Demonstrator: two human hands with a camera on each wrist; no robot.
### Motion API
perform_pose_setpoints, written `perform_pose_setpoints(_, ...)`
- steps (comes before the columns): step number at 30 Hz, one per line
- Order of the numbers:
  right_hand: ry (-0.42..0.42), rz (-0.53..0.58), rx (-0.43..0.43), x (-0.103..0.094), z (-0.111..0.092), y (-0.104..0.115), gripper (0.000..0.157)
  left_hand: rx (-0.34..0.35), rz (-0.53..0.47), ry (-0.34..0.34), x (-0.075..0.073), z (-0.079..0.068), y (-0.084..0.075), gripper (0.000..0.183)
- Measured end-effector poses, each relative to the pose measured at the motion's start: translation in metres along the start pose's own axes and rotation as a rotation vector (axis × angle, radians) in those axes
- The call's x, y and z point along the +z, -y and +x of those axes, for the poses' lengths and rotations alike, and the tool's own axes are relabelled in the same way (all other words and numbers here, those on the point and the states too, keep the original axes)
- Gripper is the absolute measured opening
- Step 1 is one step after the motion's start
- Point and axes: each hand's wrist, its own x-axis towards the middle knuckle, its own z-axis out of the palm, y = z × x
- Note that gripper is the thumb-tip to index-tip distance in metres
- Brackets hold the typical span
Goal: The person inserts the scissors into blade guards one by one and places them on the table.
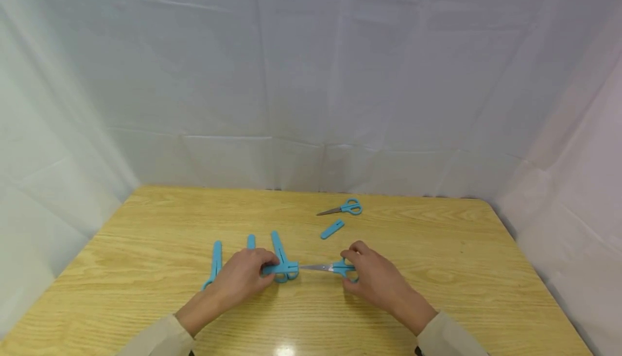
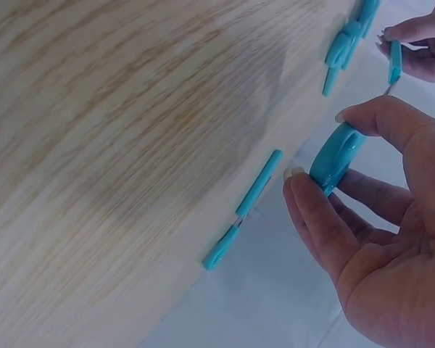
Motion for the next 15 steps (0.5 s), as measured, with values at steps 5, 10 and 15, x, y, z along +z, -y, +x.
perform_pose_setpoints(5,-0.013,-0.005,-0.007,0.001,-0.0009,0.0003,0.044,-0.003,0.02,0.001,0.0006,-0.0005,0.0001,0.013)
perform_pose_setpoints(10,-0.029,-0.012,-0.01,0.0018,-0.0018,0.001,0.044,-0.004,0.035,0.003,0.0007,-0.0009,0.0001,0.014)
perform_pose_setpoints(15,-0.031,-0.005,-0.015,0.0023,-0.0011,0.0021,0.043,0.01,0.033,0.011,0.0011,-0.0008,-0.0007,0.013)
